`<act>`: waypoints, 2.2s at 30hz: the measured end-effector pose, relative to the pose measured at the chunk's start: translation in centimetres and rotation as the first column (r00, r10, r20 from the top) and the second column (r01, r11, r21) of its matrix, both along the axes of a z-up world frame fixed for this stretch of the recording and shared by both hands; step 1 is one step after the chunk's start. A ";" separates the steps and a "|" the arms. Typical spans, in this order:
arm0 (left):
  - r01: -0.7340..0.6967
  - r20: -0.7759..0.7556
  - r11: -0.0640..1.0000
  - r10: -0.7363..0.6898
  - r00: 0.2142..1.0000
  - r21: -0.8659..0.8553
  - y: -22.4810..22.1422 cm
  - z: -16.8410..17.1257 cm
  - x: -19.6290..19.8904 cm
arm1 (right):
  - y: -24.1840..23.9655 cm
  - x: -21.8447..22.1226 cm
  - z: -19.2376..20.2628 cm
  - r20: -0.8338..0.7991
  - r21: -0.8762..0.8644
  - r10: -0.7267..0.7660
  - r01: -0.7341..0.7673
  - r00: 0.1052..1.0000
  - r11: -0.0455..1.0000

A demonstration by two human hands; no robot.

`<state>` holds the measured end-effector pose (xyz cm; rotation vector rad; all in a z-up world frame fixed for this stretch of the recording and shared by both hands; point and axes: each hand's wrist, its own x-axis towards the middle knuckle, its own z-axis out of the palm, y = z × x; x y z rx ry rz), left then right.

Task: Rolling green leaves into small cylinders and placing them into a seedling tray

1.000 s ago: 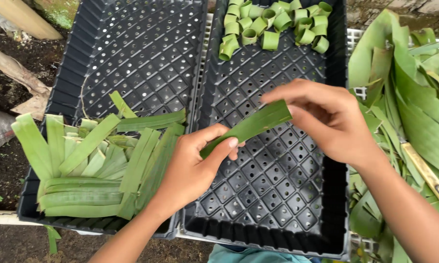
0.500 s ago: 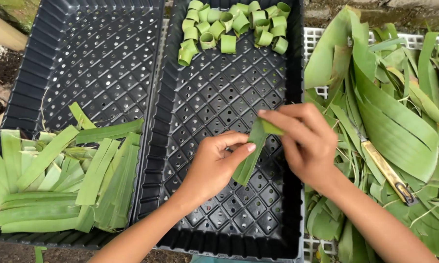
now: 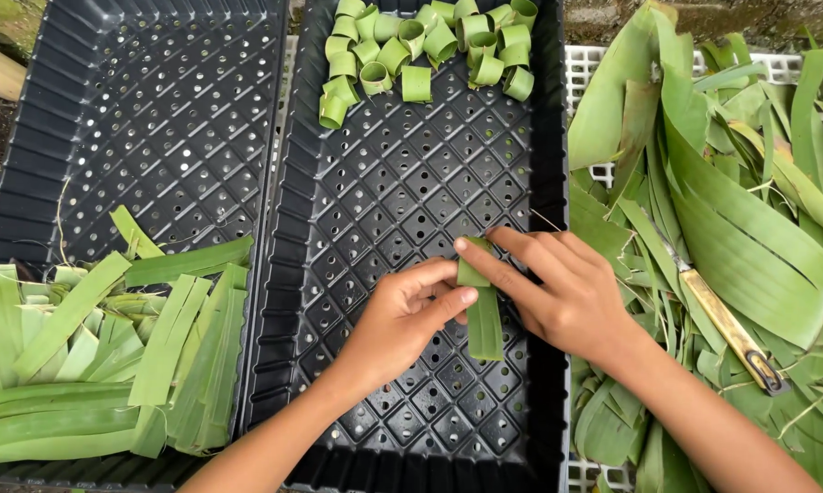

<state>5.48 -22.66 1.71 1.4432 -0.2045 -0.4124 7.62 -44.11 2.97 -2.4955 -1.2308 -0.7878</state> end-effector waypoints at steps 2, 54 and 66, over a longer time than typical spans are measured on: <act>-0.036 -0.058 0.999 0.037 0.998 0.006 0.0 -0.6 -0.1 | -0.2 0.0 -0.3 -0.056 0.058 0.019 -0.015 0.998 0.998; -0.279 0.246 0.960 0.267 0.932 0.011 -1.2 1.1 -2.1 | 1.8 -1.4 1.1 -0.375 0.478 0.233 -0.028 0.897 0.878; -0.306 0.592 0.948 0.198 0.781 0.087 -0.8 2.5 -2.4 | 1.8 -2.3 0.1 -0.747 0.599 0.319 0.383 0.583 0.703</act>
